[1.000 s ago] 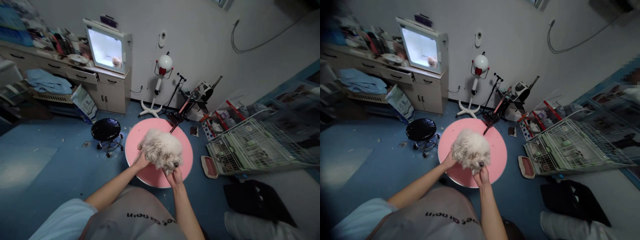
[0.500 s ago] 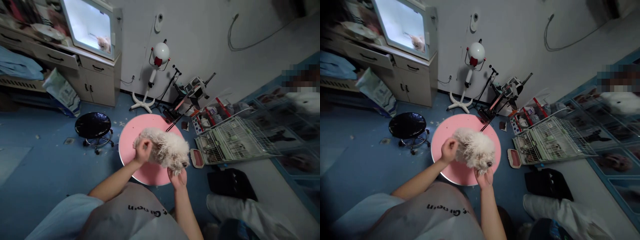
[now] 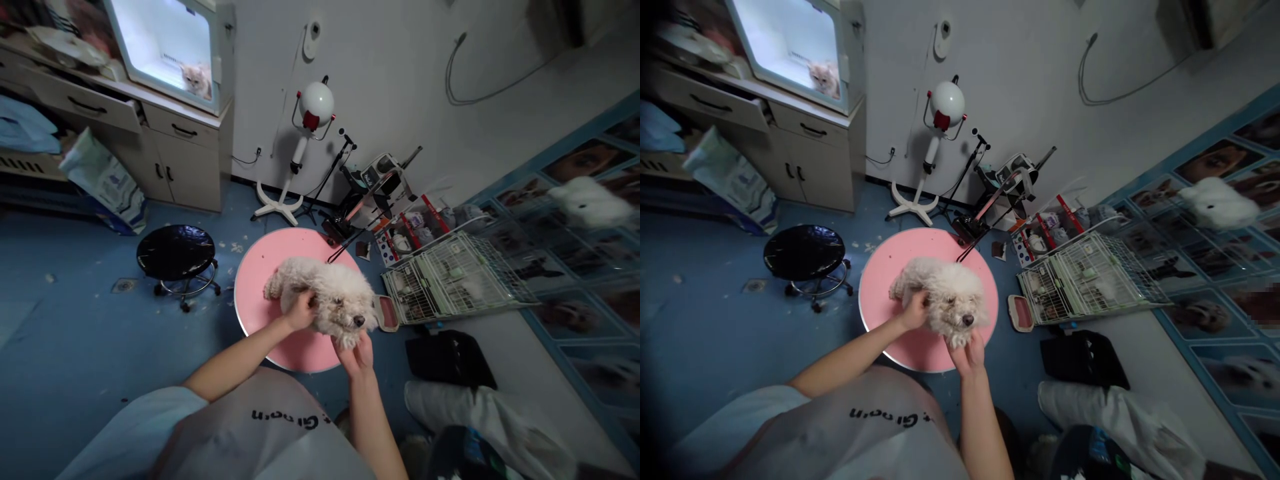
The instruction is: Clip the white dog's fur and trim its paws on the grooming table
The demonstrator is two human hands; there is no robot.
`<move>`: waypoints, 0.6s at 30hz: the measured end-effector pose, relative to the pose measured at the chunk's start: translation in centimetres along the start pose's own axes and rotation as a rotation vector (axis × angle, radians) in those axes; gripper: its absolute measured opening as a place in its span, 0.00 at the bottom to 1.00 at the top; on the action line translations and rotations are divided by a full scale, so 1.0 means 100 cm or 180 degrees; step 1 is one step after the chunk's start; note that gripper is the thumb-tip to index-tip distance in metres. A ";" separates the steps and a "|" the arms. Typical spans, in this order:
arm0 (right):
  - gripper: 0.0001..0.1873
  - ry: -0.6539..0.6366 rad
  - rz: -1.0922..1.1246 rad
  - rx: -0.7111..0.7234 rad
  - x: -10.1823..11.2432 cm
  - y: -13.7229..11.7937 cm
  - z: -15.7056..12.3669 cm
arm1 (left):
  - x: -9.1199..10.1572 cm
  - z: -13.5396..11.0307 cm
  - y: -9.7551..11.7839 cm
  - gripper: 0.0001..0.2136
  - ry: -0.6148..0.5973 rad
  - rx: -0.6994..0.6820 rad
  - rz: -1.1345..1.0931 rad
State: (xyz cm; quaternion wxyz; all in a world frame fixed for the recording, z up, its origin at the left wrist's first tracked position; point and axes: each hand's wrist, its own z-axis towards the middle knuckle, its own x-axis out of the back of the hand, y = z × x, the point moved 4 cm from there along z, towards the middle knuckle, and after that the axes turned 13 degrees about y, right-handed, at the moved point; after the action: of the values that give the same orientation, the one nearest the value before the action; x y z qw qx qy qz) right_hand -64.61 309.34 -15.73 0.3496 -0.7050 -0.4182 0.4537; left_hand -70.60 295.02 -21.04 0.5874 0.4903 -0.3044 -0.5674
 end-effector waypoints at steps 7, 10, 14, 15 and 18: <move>0.25 -0.0041 -0.1045 0.0885 -0.002 0.048 0.002 | 0.050 0.002 0.003 0.09 0.0752 0.0284 -0.0027; 0.27 -0.0167 -0.1520 0.1206 -0.010 0.073 0.003 | 0.080 0.013 0.053 0.08 0.1390 -0.0391 0.0499; 0.23 -0.0562 -0.2037 0.1533 -0.030 0.102 0.004 | 0.043 0.028 0.110 0.12 -0.0685 -0.1230 0.1850; 0.23 -0.0673 -0.2132 0.1601 -0.036 0.108 0.004 | 0.034 0.027 0.111 0.12 -0.1099 -0.1255 0.2353; 0.22 -0.0930 -0.2355 0.1770 -0.048 0.121 -0.003 | 0.033 0.018 0.096 0.06 -0.1538 -0.1203 0.3341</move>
State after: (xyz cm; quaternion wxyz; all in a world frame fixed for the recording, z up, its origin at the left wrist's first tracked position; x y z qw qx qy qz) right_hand -62.19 300.05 -24.53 0.6002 -0.3178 -0.5485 0.4878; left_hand -68.20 290.26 -12.27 0.7799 0.0193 -0.5242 -0.3414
